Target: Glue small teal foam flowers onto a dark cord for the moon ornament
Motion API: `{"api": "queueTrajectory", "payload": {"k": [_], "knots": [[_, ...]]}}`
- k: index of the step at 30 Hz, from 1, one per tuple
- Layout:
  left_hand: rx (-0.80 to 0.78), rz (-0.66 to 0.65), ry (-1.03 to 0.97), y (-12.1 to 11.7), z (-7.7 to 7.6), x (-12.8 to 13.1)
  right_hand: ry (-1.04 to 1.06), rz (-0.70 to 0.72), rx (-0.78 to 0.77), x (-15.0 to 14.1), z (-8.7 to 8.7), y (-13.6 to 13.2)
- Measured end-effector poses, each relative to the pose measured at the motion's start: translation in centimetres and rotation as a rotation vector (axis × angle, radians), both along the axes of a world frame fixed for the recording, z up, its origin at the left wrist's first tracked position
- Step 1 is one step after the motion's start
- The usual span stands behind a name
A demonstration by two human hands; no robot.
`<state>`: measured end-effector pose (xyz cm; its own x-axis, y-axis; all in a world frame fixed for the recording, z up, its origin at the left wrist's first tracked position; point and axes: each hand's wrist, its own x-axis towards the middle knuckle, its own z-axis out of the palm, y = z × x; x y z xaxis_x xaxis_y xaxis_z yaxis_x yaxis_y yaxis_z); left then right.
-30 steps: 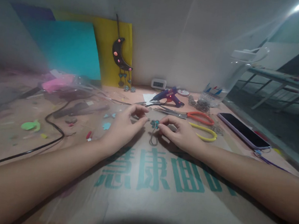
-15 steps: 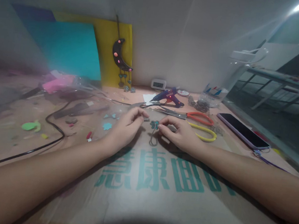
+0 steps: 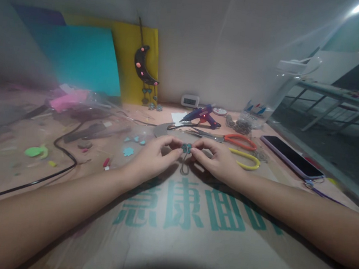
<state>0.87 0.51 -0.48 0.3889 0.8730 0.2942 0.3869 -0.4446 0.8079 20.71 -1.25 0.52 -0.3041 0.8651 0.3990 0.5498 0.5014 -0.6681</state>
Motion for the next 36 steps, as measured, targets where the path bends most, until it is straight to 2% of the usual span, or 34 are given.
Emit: {"api": "queueTrajectory", "payload": {"k": [8, 18, 25, 36], "knots": [[0.043, -0.031, 0.021, 0.18, -0.23, -0.24, -0.030, 0.027, 0.042, 0.15, -0.18, 0.07], [0.095, 0.025, 0.037, -0.06, -0.32, -0.13, -0.092, 0.066, 0.088, 0.03, -0.23, 0.18], [0.134, -0.006, 0.068, 0.02, -0.34, -0.25, -0.122, 0.060, 0.087, 0.13, -0.41, 0.16], [0.103, -0.006, 0.073, 0.06, -0.33, -0.13, -0.142, 0.061, 0.070, 0.22, -0.48, 0.33]]}}
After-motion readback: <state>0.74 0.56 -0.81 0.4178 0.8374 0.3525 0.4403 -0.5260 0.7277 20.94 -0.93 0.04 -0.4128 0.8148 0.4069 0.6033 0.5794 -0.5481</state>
